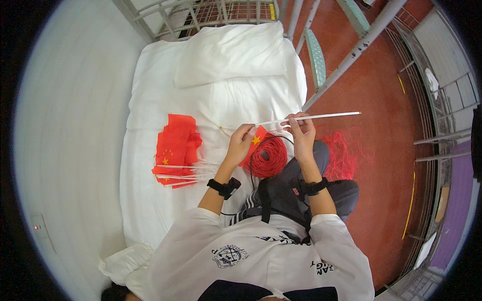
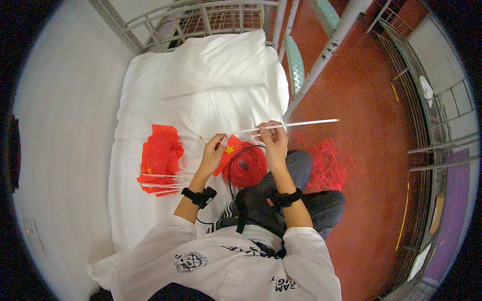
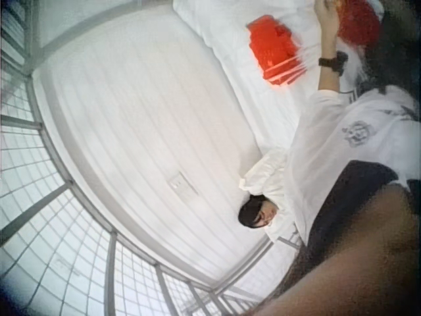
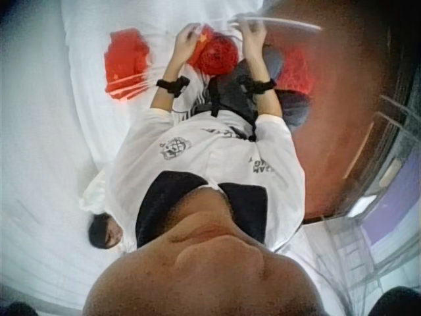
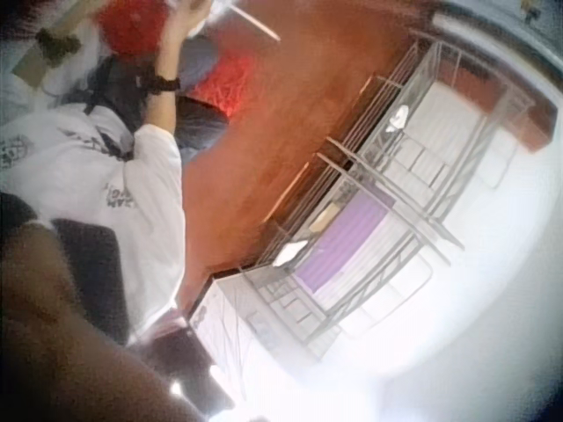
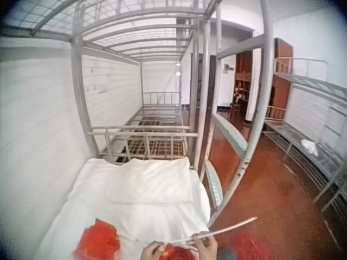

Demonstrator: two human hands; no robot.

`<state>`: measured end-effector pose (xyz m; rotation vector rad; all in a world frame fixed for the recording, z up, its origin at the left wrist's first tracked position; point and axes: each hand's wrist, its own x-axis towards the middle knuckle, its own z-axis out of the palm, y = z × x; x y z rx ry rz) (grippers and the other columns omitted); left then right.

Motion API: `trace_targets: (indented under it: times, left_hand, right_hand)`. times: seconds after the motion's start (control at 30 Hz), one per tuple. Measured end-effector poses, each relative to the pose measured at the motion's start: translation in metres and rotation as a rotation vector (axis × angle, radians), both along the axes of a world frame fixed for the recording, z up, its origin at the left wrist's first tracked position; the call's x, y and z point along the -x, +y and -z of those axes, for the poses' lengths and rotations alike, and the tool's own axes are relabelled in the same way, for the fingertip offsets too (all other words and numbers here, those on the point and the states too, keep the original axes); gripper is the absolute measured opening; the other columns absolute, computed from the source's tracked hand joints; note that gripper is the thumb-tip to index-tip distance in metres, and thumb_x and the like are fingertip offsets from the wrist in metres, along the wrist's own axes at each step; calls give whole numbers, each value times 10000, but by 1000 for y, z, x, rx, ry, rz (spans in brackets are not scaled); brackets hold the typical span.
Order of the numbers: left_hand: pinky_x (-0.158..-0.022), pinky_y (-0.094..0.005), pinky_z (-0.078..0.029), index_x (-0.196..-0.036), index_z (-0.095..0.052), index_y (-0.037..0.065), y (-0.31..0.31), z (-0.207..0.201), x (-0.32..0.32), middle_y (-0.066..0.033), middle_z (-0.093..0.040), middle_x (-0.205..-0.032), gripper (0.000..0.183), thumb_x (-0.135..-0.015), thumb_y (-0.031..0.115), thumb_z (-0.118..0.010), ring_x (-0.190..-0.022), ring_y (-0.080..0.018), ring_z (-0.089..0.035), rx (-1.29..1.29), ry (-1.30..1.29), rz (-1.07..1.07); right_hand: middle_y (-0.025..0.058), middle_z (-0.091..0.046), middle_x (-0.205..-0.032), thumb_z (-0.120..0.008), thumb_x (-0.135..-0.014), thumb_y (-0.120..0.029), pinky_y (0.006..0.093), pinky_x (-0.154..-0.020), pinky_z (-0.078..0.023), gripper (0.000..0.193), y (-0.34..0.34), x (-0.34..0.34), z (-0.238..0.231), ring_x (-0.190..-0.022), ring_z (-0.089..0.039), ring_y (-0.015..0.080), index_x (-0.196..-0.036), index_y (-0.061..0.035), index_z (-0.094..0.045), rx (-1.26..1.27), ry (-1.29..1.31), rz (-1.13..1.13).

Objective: The person slides the sleeves of several small red flags onto plastic sticks by hand, one at a time, and then gathers them into a bundle.

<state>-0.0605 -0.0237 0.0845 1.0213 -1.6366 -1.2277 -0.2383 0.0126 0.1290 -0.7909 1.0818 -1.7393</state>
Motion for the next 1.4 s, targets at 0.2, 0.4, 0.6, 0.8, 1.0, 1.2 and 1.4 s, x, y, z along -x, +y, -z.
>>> trace_targets:
  times: [0.2,0.4,0.6,0.8,1.0,1.2,1.4]
  left_hand:
    - [-638,-209,-371,-920,-537,-15,4,-6,8,22,-481,-727,290,-903,265,-464,-690,-65,-420,-87,61,26]
    - [-626,-202,-375,-929,-558,-11,11,-15,7,25,-491,-735,244,-900,213,-466,-681,-52,-421,-150,72,77]
    - [-664,-194,-377,-945,-549,-12,13,-16,10,17,-514,-755,231,-905,194,-453,-711,-47,-432,-147,114,133]
    - [-672,-209,-394,-986,-543,-21,10,-14,12,-6,-529,-760,219,-894,161,-464,-721,-69,-458,-128,4,188]
    - [-704,-253,-425,-1024,-541,-20,17,-10,13,-76,-586,-845,218,-869,123,-485,-763,-129,-522,-63,-91,373]
    - [-732,-255,-428,-1021,-545,-16,18,-24,21,-89,-600,-890,214,-862,119,-498,-802,-139,-540,-55,-46,333]
    - [-716,-266,-431,-1024,-546,-2,11,-32,16,-112,-602,-900,215,-850,120,-509,-780,-176,-553,25,-174,320]
  right_hand:
    - [97,-566,-877,-519,-839,-25,270,-619,-498,99,8,10,4,-718,-601,181,-926,-22,-473,19,-42,88]
    - [101,-568,-882,-523,-835,-23,273,-648,-511,89,14,9,4,-725,-603,177,-913,-20,-479,17,-87,92]
    - [105,-568,-885,-523,-835,-23,266,-661,-509,106,18,15,10,-736,-603,173,-927,-17,-470,-16,-99,75]
    - [79,-545,-834,-516,-838,-16,243,-622,-475,103,22,24,0,-697,-562,136,-926,-14,-462,53,64,37]
    - [56,-522,-828,-495,-853,-14,227,-603,-445,74,29,21,-17,-664,-520,106,-919,-8,-462,21,275,-105]
    - [58,-546,-867,-503,-846,-8,246,-729,-454,124,37,6,13,-781,-554,124,-969,0,-489,-42,218,-232]
    - [95,-445,-1147,-555,-786,-21,305,-819,-426,572,29,37,-7,-958,-487,169,-1268,-54,-250,112,195,265]
